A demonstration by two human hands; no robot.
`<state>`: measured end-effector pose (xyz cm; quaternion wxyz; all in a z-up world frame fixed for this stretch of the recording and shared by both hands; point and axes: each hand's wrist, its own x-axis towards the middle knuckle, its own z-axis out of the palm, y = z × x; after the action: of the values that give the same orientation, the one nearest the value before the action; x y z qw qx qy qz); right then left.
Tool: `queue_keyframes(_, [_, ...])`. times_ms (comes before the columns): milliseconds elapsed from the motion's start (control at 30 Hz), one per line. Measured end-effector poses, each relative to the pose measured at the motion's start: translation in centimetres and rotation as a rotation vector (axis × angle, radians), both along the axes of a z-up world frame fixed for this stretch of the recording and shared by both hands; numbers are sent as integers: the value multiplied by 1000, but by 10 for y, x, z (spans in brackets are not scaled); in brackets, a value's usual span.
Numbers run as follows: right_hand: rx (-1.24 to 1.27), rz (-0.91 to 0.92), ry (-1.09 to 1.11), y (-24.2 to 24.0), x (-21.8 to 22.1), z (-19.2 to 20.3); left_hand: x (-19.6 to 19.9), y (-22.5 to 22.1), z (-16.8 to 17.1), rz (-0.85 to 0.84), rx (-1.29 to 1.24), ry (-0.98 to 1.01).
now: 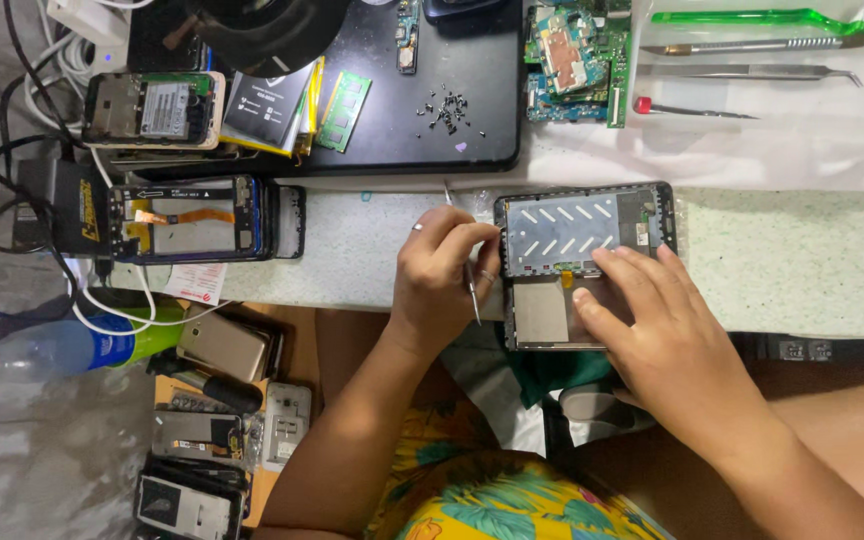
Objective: The person uses a metal prying tool to separate the back cover from a smartphone, then opens the device to access internal components. They manipulate a ribbon cable connector and reassemble the phone, closing the back cover.
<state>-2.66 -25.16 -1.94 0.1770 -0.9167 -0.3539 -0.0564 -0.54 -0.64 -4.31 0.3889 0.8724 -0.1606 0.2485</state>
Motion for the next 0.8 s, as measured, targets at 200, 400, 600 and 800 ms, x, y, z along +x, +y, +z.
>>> queue_keyframes(200, [-23, 3, -10, 0, -1, 3, -3, 2, 2, -36, -109, 2])
queue_keyframes(400, [-39, 15, -10, -1, 0, 3, -8, 5, -1, -38, -271, 53])
queue_keyframes(600, [-36, 2, -1, 0, 1, 2, -7, 11, -1, -43, -295, 118])
queue_keyframes(800, [-37, -8, 27, 1, 3, 3, -1, -3, 9, -18, 51, 11])
